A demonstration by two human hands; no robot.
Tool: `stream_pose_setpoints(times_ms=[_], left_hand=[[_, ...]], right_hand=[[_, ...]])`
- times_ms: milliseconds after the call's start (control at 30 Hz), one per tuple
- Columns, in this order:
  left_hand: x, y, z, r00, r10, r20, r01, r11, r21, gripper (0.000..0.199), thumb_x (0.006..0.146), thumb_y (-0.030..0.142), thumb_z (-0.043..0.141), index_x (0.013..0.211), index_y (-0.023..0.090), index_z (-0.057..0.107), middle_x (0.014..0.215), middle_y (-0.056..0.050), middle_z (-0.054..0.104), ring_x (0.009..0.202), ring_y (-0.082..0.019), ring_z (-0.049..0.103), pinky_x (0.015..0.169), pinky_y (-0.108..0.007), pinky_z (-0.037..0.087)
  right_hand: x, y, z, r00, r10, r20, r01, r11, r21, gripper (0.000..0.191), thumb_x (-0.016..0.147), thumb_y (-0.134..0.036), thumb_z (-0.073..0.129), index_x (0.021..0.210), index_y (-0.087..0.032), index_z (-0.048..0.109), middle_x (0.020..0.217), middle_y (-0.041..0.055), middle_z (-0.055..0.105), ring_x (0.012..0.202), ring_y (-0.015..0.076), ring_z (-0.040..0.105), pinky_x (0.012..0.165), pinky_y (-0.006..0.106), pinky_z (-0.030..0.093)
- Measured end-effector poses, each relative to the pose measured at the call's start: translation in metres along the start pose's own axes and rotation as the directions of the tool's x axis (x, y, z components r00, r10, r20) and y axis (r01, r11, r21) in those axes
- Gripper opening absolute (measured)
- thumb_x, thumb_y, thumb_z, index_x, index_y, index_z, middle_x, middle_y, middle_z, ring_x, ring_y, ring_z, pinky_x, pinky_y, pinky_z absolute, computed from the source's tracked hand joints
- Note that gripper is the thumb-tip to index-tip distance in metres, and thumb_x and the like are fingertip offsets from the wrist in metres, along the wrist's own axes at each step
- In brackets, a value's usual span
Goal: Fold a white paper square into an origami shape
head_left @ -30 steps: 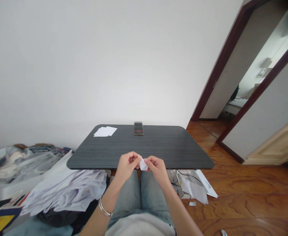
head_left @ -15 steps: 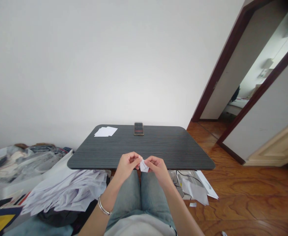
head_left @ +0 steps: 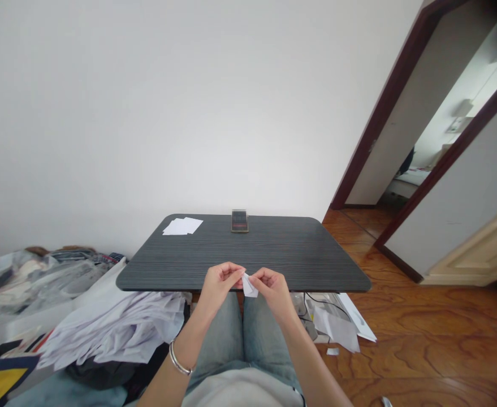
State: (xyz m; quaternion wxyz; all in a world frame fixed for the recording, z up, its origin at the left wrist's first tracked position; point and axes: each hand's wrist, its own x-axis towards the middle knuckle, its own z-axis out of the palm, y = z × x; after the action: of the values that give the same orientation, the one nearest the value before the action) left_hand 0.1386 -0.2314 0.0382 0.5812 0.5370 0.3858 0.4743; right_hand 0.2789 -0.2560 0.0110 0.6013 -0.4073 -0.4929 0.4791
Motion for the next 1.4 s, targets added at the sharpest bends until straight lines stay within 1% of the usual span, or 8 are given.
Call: stream_pose_setpoints(times_ms=[200,500,667,733,867,1000,1100,1400], left_hand=[[0.0016,-0.0010,-0.0015,0.998,-0.056,0.025,0.056,0.998,-0.006,0.026,0.061,0.033,0.072,0.070,0.009,0.066,0.055,-0.001,0.062,0.050,-0.009,0.055,0.052,-0.020,0.047],[0.0012,0.0014,-0.0012,1.000,0.019,-0.022,-0.019,1.000,-0.002,0.025,0.064,0.034,0.070,0.069,0.010,0.066,0.056,-0.001,0.062,0.051,-0.009,0.054,0.051,-0.020,0.046],[0.0030,-0.0007,-0.0014,0.999,0.039,-0.025,-0.039,0.999,0.013,0.028,0.067,0.036,0.067,0.073,0.009,0.065,0.056,0.000,0.059,0.051,-0.009,0.052,0.049,-0.020,0.045],[0.0031,-0.0015,-0.0003,0.999,0.045,0.004,-0.045,0.999,0.014,0.028,0.067,0.037,0.067,0.075,0.010,0.063,0.057,0.001,0.058,0.051,-0.009,0.052,0.046,-0.019,0.044],[0.0027,-0.0031,0.0020,0.996,0.047,0.077,-0.051,0.997,0.059,0.028,0.065,0.037,0.068,0.064,0.012,0.056,0.053,0.003,0.055,0.044,-0.007,0.047,0.040,-0.017,0.038],[0.0037,-0.0039,0.0016,0.997,0.044,0.065,-0.050,0.995,0.084,0.030,0.066,0.039,0.067,0.059,0.013,0.052,0.046,0.005,0.051,0.038,-0.005,0.042,0.037,-0.016,0.034],[0.0047,-0.0041,0.0001,0.997,0.046,0.064,-0.052,0.994,0.094,0.031,0.065,0.039,0.067,0.058,0.013,0.052,0.044,0.005,0.050,0.037,-0.005,0.041,0.036,-0.016,0.033],[0.0006,0.0007,0.0020,0.999,-0.015,0.042,0.014,1.000,0.026,0.029,0.062,0.039,0.070,0.061,0.012,0.058,0.044,0.005,0.050,0.038,-0.005,0.042,0.038,-0.017,0.036]], right_hand=[[-0.0006,0.0020,-0.0006,1.000,-0.007,-0.009,0.006,0.999,-0.051,0.019,0.069,-0.030,0.066,0.060,-0.015,0.060,0.054,-0.0017,0.057,0.049,0.0099,0.047,0.050,0.022,0.035],[-0.0015,0.0031,-0.0035,0.998,0.058,0.034,-0.059,0.998,0.030,0.022,0.070,-0.035,0.065,0.061,-0.016,0.060,0.053,-0.0026,0.055,0.049,0.0093,0.046,0.049,0.021,0.036],[0.0000,-0.0011,-0.0030,0.995,0.092,0.039,-0.093,0.995,0.034,0.025,0.065,-0.038,0.069,0.059,-0.016,0.060,0.053,-0.0021,0.055,0.050,0.0095,0.047,0.049,0.021,0.038],[0.0006,-0.0025,-0.0021,0.995,0.096,0.024,-0.097,0.994,0.048,0.026,0.064,-0.038,0.070,0.058,-0.016,0.060,0.054,-0.0021,0.056,0.050,0.0093,0.046,0.049,0.020,0.038],[0.0003,-0.0045,-0.0005,0.994,0.108,0.006,-0.108,0.990,0.086,0.026,0.064,-0.039,0.070,0.058,-0.016,0.059,0.055,-0.0023,0.055,0.051,0.0091,0.046,0.049,0.020,0.040],[-0.0010,-0.0055,-0.0002,0.986,0.164,0.013,-0.165,0.979,0.120,0.031,0.065,-0.045,0.067,0.056,-0.017,0.057,0.055,-0.0027,0.053,0.052,0.0105,0.047,0.049,0.022,0.044],[-0.0013,-0.0054,-0.0008,0.986,0.165,0.018,-0.166,0.978,0.128,0.032,0.065,-0.044,0.068,0.054,-0.017,0.055,0.052,-0.0036,0.051,0.049,0.0094,0.046,0.048,0.021,0.045],[-0.0014,-0.0039,-0.0047,0.985,0.160,0.060,-0.165,0.980,0.108,0.030,0.065,-0.040,0.070,0.055,-0.015,0.057,0.049,-0.0028,0.055,0.044,0.0070,0.048,0.046,0.019,0.042]])
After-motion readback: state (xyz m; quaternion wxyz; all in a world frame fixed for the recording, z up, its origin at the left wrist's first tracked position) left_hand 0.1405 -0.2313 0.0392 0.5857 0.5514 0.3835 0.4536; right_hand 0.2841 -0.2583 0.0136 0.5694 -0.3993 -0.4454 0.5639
